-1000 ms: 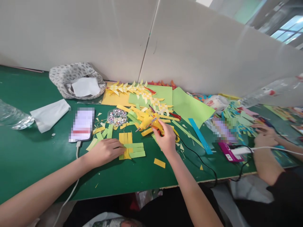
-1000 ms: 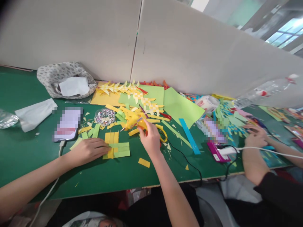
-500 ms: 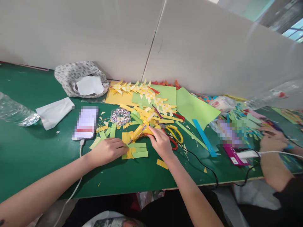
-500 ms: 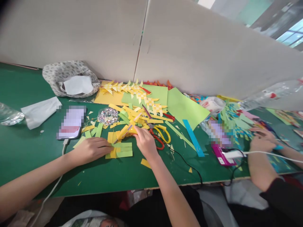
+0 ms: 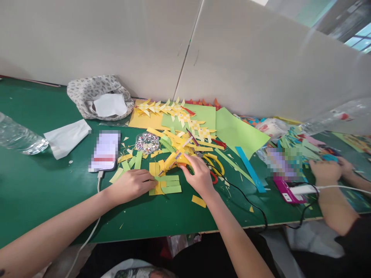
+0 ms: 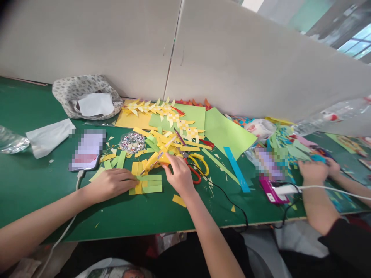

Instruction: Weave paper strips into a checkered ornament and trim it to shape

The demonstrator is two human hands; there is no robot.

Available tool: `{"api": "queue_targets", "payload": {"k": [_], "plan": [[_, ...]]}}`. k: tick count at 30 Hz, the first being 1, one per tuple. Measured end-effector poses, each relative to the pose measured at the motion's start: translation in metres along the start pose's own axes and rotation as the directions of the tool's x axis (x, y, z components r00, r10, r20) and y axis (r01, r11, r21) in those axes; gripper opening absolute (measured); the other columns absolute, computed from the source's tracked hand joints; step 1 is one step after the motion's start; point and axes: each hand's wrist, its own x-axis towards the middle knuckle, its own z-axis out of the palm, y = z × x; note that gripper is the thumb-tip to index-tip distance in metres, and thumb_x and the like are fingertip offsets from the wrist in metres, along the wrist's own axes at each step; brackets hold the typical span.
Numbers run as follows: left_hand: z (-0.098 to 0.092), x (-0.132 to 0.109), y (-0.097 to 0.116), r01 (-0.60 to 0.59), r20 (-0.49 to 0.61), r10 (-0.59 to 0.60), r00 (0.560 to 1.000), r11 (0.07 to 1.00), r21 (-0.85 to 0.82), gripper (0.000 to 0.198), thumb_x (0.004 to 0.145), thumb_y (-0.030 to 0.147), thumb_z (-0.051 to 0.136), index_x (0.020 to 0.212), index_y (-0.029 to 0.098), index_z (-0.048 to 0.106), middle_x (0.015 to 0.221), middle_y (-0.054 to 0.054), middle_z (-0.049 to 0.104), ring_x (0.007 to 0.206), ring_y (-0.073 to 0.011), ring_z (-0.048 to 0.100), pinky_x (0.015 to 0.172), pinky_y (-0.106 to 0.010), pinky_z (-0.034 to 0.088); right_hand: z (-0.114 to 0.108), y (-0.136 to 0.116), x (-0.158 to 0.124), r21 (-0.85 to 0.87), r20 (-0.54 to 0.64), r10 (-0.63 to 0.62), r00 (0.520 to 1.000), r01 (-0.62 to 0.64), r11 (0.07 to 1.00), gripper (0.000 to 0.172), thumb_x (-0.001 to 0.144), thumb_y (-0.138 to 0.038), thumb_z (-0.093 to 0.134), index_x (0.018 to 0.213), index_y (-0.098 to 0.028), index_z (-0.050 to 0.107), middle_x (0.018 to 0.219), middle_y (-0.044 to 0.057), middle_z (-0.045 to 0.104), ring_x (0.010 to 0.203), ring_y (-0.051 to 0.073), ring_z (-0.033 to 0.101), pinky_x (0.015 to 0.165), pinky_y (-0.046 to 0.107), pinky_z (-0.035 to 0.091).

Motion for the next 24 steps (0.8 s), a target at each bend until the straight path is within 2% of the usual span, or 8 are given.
{"api": "queue_targets", "payload": {"k": [3, 11, 24], "plan": [[-0.0013, 0.0008, 0.0003, -0.003, 0.002, 0.003, 1.000, 1.000, 0.004, 0.019, 0.088, 0.017, 0.044, 0.093, 0.017, 0.063, 0.085, -0.005, 0.069, 0.078, -0.0159, 0.063, 0.065, -0.026, 0.052, 0.0004, -0.0021, 0.0005, -0.008, 0.037, -0.006, 0.999, 0.006, 1.000, 0.042, 0.085, -0.018, 0.050, 0.126, -0.018, 0.046, 0.108, 0.010, 0.064, 0.100, 0.023, 0.058, 0.089, 0.042, 0.050], [0.0004, -0.0010, 0.0002, 0.013, 0.029, -0.013, 1.000, 1.000, -0.007, 0.020, 0.089, 0.017, 0.044, 0.093, 0.018, 0.063, 0.087, -0.005, 0.069, 0.080, -0.0155, 0.063, 0.066, -0.025, 0.051, 0.0017, -0.0032, 0.0017, -0.032, 0.047, -0.040, 0.998, 0.041, 0.999, 0.041, 0.085, -0.018, 0.050, 0.126, -0.017, 0.049, 0.108, 0.010, 0.064, 0.100, 0.023, 0.057, 0.090, 0.040, 0.049], [-0.0008, -0.0008, 0.0015, 0.049, 0.012, -0.049, 0.999, 0.998, 0.027, 0.020, 0.089, 0.018, 0.042, 0.090, 0.019, 0.062, 0.080, -0.003, 0.065, 0.070, -0.0129, 0.062, 0.052, -0.020, 0.044, 0.0013, -0.0044, 0.0017, -0.018, 0.043, -0.033, 0.999, 0.034, 0.999, 0.042, 0.084, -0.021, 0.051, 0.126, -0.018, 0.049, 0.107, 0.011, 0.063, 0.100, 0.023, 0.057, 0.089, 0.041, 0.049]]}}
